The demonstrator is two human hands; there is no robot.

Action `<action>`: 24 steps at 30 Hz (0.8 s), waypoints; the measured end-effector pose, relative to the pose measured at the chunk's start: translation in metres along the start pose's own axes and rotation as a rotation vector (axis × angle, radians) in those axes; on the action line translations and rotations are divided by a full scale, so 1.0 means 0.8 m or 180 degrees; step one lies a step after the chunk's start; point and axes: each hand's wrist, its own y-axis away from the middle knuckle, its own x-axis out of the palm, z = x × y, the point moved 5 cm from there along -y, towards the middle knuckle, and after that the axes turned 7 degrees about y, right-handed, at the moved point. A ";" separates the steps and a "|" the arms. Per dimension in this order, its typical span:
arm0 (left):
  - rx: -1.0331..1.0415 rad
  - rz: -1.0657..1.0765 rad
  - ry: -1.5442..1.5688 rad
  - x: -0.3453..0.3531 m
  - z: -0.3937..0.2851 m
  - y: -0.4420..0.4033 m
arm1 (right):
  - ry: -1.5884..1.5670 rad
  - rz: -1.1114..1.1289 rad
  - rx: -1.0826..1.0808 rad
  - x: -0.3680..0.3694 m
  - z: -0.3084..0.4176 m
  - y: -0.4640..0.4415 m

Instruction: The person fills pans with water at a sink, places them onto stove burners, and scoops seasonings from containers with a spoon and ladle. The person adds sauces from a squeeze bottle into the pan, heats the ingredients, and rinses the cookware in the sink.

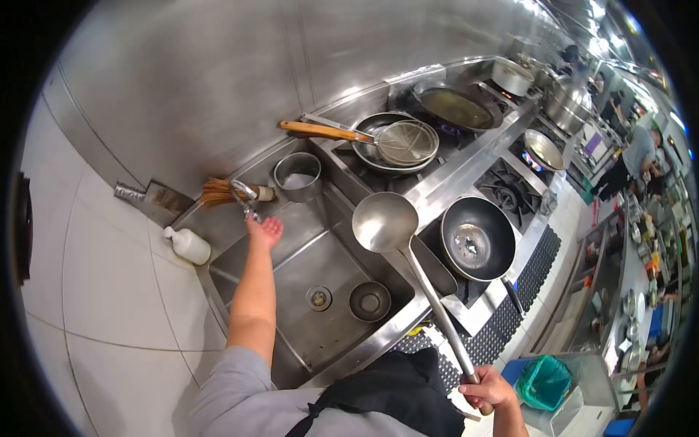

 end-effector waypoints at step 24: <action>-0.1740 0.4134 -0.3833 0.063 0.494 0.418 | -0.1939 -0.0569 -0.1535 -0.147 -0.065 0.118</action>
